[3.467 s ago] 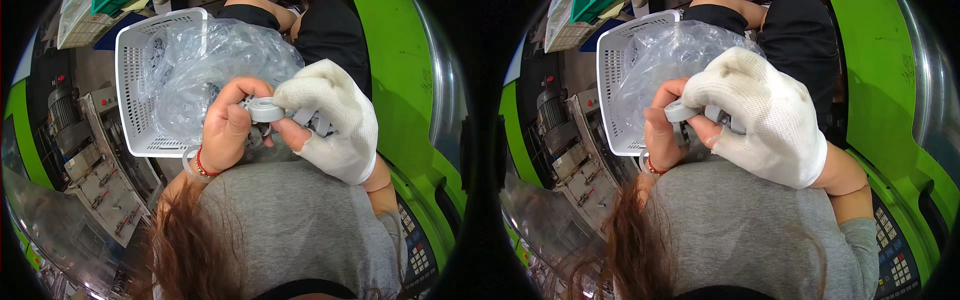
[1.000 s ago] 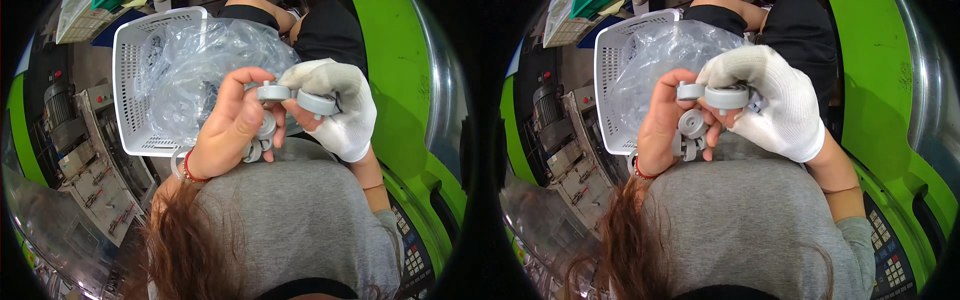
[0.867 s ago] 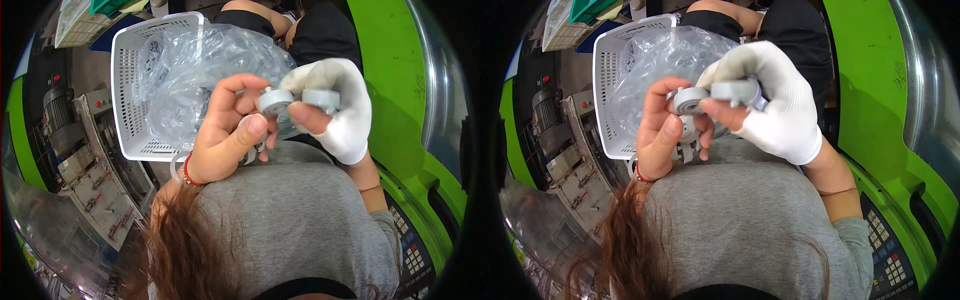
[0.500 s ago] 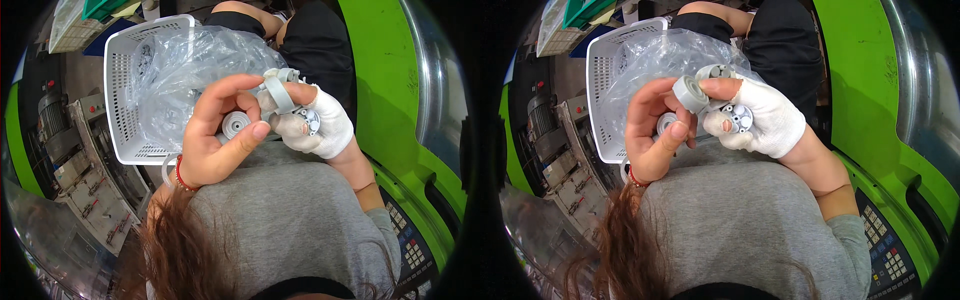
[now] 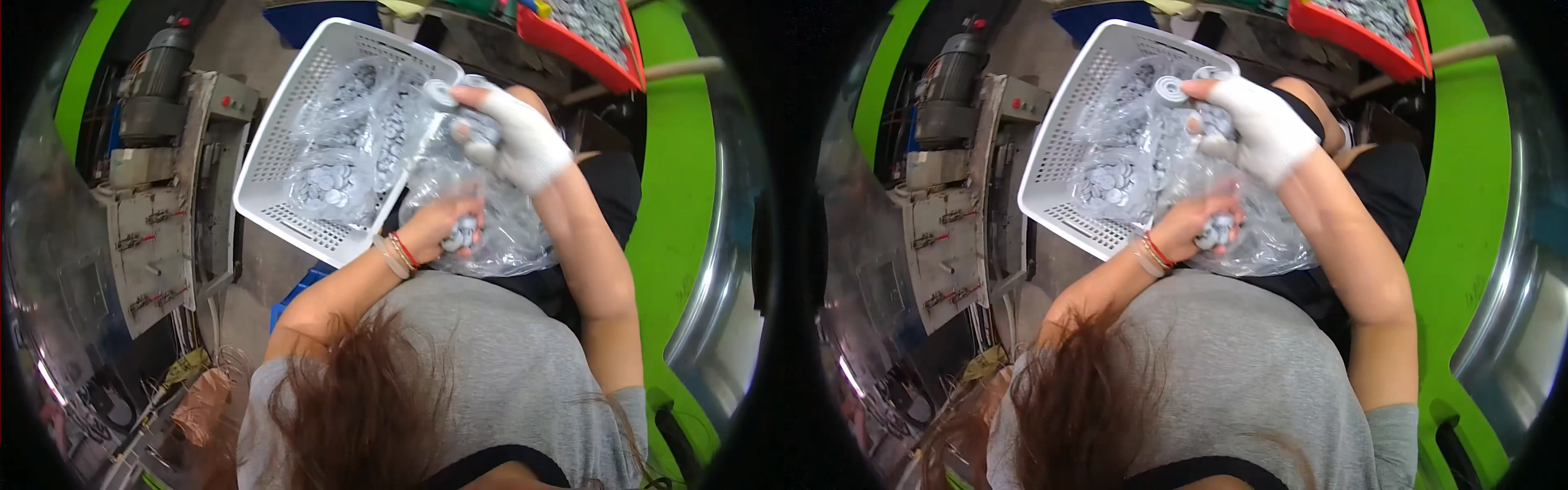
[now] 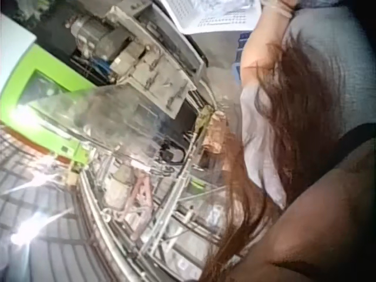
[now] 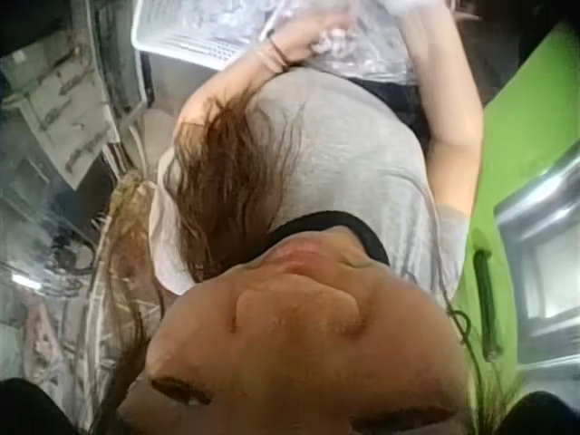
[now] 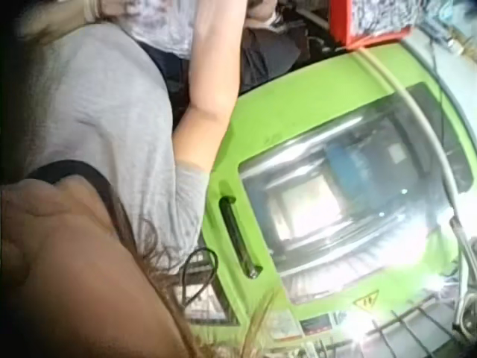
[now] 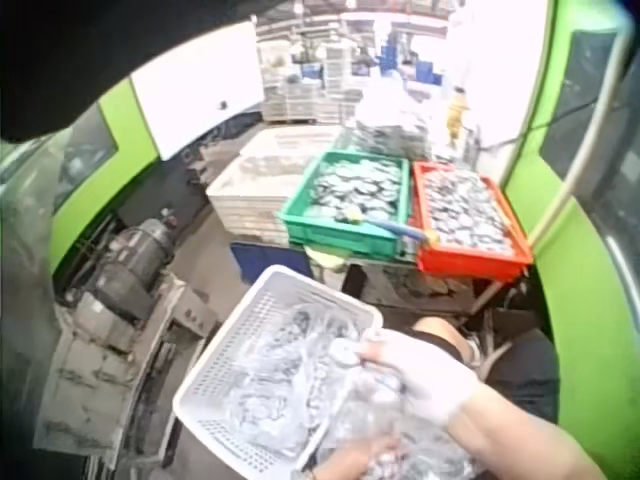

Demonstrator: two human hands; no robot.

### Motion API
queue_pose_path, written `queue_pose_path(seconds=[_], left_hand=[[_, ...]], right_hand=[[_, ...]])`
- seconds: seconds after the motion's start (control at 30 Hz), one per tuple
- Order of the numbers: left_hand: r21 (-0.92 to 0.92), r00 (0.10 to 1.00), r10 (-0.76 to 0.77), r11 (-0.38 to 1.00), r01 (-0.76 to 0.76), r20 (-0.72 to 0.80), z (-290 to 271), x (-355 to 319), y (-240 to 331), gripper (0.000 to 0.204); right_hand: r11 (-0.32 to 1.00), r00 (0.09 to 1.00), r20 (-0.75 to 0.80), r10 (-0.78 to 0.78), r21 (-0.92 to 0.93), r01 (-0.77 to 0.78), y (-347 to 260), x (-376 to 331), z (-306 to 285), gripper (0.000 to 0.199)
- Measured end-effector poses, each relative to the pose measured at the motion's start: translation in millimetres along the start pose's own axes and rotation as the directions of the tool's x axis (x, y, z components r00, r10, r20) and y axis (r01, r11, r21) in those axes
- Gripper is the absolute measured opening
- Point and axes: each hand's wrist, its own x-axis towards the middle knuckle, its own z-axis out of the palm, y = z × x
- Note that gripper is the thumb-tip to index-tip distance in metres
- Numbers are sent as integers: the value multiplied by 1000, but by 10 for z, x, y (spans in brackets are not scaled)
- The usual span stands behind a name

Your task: The person sorts industrial components from a white bin, a green crate, and a red crate, then packages them into plastic bags by hand.

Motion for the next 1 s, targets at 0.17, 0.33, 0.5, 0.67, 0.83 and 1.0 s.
queue_pose_path(seconds=[0.17, 0.33, 0.5, 0.67, 0.83, 1.0], left_hand=[[-32, 994, 20, 999, -17, 105, -84, -29, 0, 50], [-49, 998, 30, 998, -28, 58, -116, -59, 82, 45], [-110, 998, 36, 993, -31, 42, -212, -101, 102, 38], [26, 965, 152, 987, -161, 214, -72, -329, 479, 36], [-86, 878, 396, 918, -387, 268, 207, -380, 702, 52], [205, 836, 451, 827, -524, 313, 458, -291, 670, 69]], right_hand=[[975, 977, -76, 197, -86, -203, 222, 1586, -64, 14], [991, 995, 20, 99, -97, -97, 382, 2430, -161, 28], [979, 946, -259, 194, -16, -205, 293, 2260, -291, 38], [893, 968, 101, -232, -373, 253, 21, 945, -433, 30], [109, 749, 455, -481, -817, 566, -1, -471, -253, 29], [-175, 657, 519, -547, -838, 517, 83, -806, -331, 28]])
